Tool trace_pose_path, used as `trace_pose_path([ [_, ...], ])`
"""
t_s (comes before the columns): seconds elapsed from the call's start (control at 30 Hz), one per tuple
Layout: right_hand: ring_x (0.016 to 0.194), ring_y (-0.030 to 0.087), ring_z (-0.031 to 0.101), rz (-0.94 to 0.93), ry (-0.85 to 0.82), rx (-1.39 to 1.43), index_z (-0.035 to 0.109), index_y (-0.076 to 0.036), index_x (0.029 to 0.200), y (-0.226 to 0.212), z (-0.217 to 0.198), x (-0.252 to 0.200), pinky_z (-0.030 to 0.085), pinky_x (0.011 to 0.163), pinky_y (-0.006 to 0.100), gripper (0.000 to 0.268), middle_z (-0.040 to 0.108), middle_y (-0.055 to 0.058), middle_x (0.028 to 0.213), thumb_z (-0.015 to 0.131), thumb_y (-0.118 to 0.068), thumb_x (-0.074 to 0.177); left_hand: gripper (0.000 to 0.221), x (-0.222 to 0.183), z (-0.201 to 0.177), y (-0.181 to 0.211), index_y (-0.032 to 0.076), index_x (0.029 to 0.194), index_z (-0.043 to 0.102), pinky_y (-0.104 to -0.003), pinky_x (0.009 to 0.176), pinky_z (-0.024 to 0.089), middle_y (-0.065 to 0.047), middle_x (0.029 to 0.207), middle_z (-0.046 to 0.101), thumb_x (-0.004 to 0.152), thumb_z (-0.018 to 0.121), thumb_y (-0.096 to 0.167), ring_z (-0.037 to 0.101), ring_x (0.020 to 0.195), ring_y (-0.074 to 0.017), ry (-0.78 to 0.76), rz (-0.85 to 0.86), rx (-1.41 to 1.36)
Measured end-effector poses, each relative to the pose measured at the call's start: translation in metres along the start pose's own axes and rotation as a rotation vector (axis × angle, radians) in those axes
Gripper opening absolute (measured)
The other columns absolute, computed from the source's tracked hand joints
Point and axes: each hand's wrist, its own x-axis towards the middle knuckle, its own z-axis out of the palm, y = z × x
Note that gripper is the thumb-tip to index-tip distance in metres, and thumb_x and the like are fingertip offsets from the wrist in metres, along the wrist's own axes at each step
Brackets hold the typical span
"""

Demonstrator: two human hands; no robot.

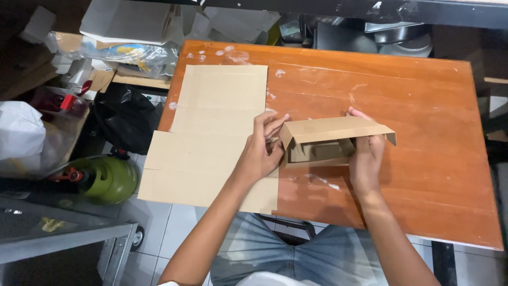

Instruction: Assembling a small cardboard box from a flat template by folding and tucking flaps.

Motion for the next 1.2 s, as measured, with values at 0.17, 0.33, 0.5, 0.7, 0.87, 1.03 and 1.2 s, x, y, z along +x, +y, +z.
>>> trace_pose_path([
  [0.17, 0.135, 0.025, 0.053, 0.015, 0.012, -0.005, 0.056, 0.000, 0.140, -0.008, 0.002, 0.002, 0.046, 0.114, 0.044, 0.035, 0.061, 0.016, 0.139, 0.042, -0.013, 0.111, 0.101, -0.002, -0.018, 0.017, 0.008, 0.157, 0.006, -0.073, 0.109, 0.035, -0.030, 0.167, 0.011, 0.078, 0.065, 0.028, 0.022, 0.147, -0.0594, -0.253, 0.085, 0.041],
  [0.33, 0.134, 0.026, 0.057, 0.091, -0.011, 0.144, 0.062, -0.002, 0.135, 0.008, -0.006, 0.005, 0.048, 0.115, 0.042, 0.037, 0.061, 0.019, 0.138, 0.041, -0.009, 0.105, 0.140, 0.000, -0.017, 0.018, 0.029, 0.164, 0.011, -0.076, 0.117, 0.020, -0.021, 0.171, 0.005, 0.053, 0.078, 0.081, 0.011, 0.152, -0.0588, -0.347, 0.096, 0.206],
  [0.5, 0.155, 0.044, 0.017, 0.032, -0.273, -0.046, 0.024, -0.006, 0.163, -0.025, -0.016, -0.001, 0.022, 0.123, 0.059, 0.072, 0.023, 0.028, 0.166, 0.047, -0.037, 0.102, 0.092, 0.003, -0.020, 0.028, 0.026, 0.153, 0.043, -0.059, 0.121, 0.035, -0.010, 0.163, 0.035, 0.073, 0.087, 0.041, 0.033, 0.149, -0.0484, -0.295, -0.008, 0.217],
  [0.7, 0.094, 0.028, 0.058, -0.596, 0.062, -0.629, 0.076, 0.003, 0.125, -0.015, -0.062, -0.010, 0.049, 0.085, 0.036, 0.043, 0.054, 0.018, 0.106, 0.055, 0.027, 0.096, 0.073, 0.002, -0.025, 0.019, 0.024, 0.152, 0.041, -0.044, 0.120, 0.034, -0.011, 0.162, 0.030, 0.089, 0.077, 0.038, 0.036, 0.153, -0.0299, -0.329, 0.091, 0.175],
  [0.87, 0.081, 0.029, 0.065, -0.742, 0.123, -0.686, 0.072, 0.009, 0.105, -0.025, -0.058, -0.008, 0.051, 0.076, 0.038, 0.005, 0.072, 0.021, 0.098, 0.070, 0.014, 0.104, 0.077, 0.001, -0.021, 0.019, 0.025, 0.154, 0.039, -0.043, 0.120, 0.034, -0.011, 0.160, 0.033, 0.089, 0.080, 0.034, 0.039, 0.151, -0.0291, -0.308, 0.121, 0.196],
  [1.03, 0.084, 0.030, 0.071, -0.719, 0.160, -0.547, 0.063, 0.014, 0.110, -0.018, -0.046, -0.016, 0.061, 0.082, 0.038, 0.020, 0.070, 0.025, 0.098, 0.079, 0.011, 0.098, 0.080, -0.001, -0.020, 0.018, 0.024, 0.155, 0.036, -0.042, 0.120, 0.033, -0.010, 0.160, 0.033, 0.089, 0.081, 0.033, 0.037, 0.152, -0.0295, -0.281, 0.108, 0.190],
  [1.2, 0.086, 0.031, 0.071, -0.703, 0.126, -0.584, 0.070, 0.010, 0.099, -0.028, -0.042, -0.014, 0.053, 0.075, 0.037, 0.015, 0.074, 0.021, 0.095, 0.066, -0.001, 0.108, 0.081, 0.000, -0.021, 0.019, 0.019, 0.156, 0.035, -0.040, 0.119, 0.033, -0.012, 0.157, 0.036, 0.089, 0.079, 0.036, 0.042, 0.148, -0.0285, -0.279, 0.141, 0.199],
])
